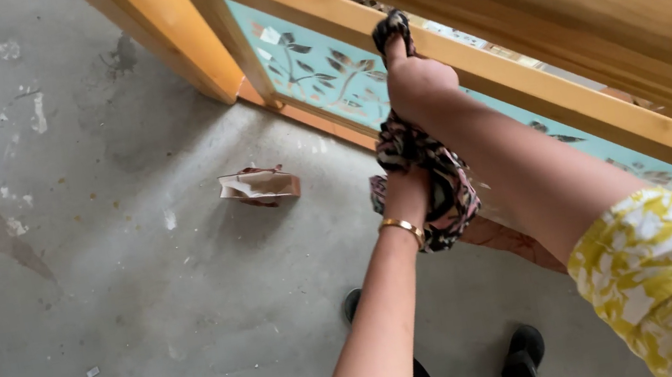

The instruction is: Cleaning a wooden staircase railing using a cloth and spray bottle.

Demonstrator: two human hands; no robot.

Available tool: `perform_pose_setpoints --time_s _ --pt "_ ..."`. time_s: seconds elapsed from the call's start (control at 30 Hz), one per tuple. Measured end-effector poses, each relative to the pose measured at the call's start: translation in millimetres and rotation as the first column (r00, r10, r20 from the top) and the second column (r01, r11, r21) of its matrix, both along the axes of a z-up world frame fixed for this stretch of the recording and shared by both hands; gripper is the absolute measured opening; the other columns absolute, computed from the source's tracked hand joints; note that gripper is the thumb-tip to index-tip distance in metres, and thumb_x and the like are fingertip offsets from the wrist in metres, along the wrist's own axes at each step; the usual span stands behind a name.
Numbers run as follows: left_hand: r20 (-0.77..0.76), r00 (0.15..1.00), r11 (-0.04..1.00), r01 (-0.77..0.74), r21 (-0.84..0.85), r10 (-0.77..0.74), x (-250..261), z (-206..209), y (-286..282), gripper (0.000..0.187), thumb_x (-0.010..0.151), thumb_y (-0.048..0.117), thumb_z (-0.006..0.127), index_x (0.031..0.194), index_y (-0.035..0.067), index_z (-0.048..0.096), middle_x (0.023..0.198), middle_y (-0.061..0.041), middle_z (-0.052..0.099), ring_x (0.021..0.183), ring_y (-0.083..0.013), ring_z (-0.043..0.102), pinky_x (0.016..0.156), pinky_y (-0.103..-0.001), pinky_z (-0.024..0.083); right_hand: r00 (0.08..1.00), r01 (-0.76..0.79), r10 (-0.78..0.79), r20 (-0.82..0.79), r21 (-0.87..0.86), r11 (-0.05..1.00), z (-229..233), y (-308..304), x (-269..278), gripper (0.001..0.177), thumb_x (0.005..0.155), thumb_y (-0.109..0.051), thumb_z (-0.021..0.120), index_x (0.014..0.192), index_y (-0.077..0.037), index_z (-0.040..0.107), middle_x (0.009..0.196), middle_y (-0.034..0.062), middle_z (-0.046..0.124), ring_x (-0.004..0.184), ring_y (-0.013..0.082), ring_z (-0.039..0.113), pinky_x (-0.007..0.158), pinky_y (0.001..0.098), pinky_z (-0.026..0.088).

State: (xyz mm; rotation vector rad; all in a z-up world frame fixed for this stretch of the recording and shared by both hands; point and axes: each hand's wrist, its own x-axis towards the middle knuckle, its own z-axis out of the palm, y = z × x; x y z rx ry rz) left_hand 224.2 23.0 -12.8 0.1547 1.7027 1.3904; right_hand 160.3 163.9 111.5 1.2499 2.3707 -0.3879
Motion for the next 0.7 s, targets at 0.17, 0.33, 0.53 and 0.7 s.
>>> perform_pose_setpoints --time_s 0.17,0.33,0.53,0.7 --pt "-0.050 0.996 0.985 0.075 0.153 -0.068 104.2 -37.6 8.3 0.037 0.084 0.017 0.055 0.102 -0.011 0.069 0.100 -0.035 0.072 0.100 -0.0491 0.066 0.084 -0.048 0.053 0.998 0.061 -0.061 0.022 0.003 0.998 -6.1 8.8 112.2 0.074 0.102 -0.016 0.044 0.164 -0.010 0.005 0.128 0.0236 0.066 0.115 0.0405 0.066 0.095 0.0510 0.052" --pt "-0.118 0.969 0.974 0.224 0.042 -0.218 215.5 -79.8 12.3 0.034 0.085 0.018 0.053 0.104 -0.006 0.068 0.099 -0.033 0.070 0.104 -0.0475 0.064 0.087 -0.046 0.051 0.990 0.144 -0.144 -0.002 -0.015 0.990 2.1 13.1 221.4 0.075 0.100 -0.014 0.044 0.164 -0.009 0.006 0.124 0.0252 0.068 0.113 0.0426 0.066 0.094 0.0520 0.052" --pt "0.074 0.911 0.906 0.412 -0.094 -0.406 313.1 -21.5 7.7 0.035 0.087 0.021 0.054 0.103 -0.005 0.071 0.100 -0.031 0.071 0.103 -0.0464 0.068 0.086 -0.045 0.052 0.955 0.297 -0.296 0.019 -0.039 0.954 1.6 17.3 349.8 0.068 0.103 -0.031 0.041 0.162 -0.011 0.013 0.123 0.0270 0.067 0.114 0.0446 0.065 0.095 0.0540 0.051" --pt "0.099 0.835 0.836 0.547 -0.049 -0.541 389.7 -19.2 16.9 0.036 0.088 0.021 0.057 0.109 -0.005 0.071 0.106 -0.026 0.074 0.105 -0.0381 0.070 0.090 -0.040 0.051 0.911 0.413 -0.412 0.011 -0.015 0.911 -6.0 26.8 448.3 0.063 0.104 -0.021 0.034 0.162 -0.010 0.013 0.125 0.0299 0.066 0.116 0.0473 0.064 0.096 0.0554 0.051"
